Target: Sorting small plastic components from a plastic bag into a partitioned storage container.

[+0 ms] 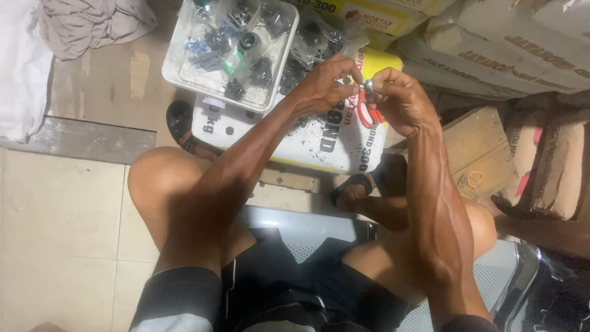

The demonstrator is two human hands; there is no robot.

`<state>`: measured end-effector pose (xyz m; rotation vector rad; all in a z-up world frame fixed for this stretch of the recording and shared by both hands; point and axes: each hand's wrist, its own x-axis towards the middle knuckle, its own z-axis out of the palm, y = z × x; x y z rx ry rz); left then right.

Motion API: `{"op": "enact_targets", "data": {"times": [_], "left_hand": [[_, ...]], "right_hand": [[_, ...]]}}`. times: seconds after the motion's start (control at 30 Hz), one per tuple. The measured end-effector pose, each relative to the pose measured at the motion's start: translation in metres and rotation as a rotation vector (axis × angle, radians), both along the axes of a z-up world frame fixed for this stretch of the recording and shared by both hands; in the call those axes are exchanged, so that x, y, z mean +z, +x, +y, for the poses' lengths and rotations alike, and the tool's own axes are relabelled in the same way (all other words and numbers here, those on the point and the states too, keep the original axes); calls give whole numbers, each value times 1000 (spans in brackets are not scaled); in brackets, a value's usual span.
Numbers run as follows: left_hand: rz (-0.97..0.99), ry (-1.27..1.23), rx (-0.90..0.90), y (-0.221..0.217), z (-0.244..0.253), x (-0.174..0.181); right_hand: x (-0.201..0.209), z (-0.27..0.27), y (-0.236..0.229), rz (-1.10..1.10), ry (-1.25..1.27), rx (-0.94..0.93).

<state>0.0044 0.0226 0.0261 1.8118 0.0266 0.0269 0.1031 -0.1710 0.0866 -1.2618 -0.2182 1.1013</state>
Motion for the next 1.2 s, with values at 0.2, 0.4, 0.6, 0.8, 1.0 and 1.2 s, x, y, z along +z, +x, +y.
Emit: {"op": "enact_targets", "data": {"times": [0.2, 0.4, 0.6, 0.8, 1.0, 1.2], "left_hand": [[-60, -93, 4, 3, -2, -9], [-3, -101, 95, 20, -2, -37], [-85, -19, 129, 14, -12, -41], [-41, 101, 52, 13, -15, -88], [-64, 125, 175, -13, -23, -48], [-109, 267, 359, 21, -27, -69]], "right_hand": [[-3, 4, 2, -88, -14, -51], [-2, 7, -1, -539, -322, -38], [-8, 7, 2, -665, -366, 18], [-13, 7, -2, -664, -324, 201], [-21, 18, -21, -602, -248, 4], [-22, 23, -22, -508, -284, -164]]}}
